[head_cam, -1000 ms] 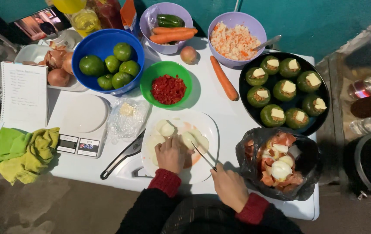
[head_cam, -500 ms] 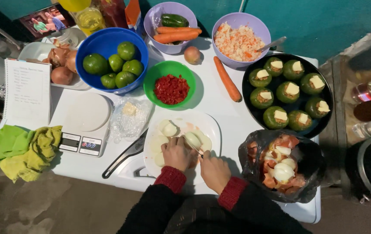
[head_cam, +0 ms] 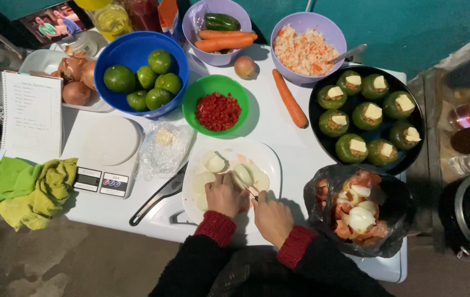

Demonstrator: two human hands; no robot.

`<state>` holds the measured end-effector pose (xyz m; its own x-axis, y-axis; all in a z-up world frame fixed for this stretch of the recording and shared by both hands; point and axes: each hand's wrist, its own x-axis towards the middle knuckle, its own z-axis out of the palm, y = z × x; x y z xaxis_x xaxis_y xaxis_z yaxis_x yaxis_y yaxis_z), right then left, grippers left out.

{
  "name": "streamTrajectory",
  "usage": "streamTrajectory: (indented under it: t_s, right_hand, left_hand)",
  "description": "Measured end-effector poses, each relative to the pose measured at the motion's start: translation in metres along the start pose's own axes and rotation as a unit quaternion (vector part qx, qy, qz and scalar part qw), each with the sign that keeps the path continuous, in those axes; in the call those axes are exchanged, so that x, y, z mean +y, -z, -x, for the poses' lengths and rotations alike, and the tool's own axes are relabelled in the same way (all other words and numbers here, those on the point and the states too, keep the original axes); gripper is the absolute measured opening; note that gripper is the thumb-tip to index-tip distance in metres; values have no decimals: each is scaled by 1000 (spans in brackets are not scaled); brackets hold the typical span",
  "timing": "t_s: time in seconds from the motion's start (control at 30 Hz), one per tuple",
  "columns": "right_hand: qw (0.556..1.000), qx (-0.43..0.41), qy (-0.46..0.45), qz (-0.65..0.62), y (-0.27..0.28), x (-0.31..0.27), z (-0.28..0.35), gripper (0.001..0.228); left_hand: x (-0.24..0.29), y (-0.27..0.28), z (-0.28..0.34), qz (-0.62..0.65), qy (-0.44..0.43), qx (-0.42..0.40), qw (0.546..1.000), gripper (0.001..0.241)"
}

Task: The recorder peels and dices a white onion using a paring knife.

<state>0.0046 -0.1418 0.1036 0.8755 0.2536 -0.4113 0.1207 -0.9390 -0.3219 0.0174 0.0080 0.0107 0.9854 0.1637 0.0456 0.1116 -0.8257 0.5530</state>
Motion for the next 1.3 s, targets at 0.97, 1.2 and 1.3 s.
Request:
streamTrajectory:
  t_s: [0.97,1.2,1.3]
  right_hand:
    - [998,39,26,29,-21,-6,-17,39]
    - [998,39,35,21,-27,-4,-21,39]
    - [998,49,30,28,-17,-11,-14,39]
  left_hand:
    - [1,2,0,35,79,-10,996,49]
    - [-27,-16,9,-12,-129,81,988,42]
    - [-22,-1,4,-4,-201,92,975,43]
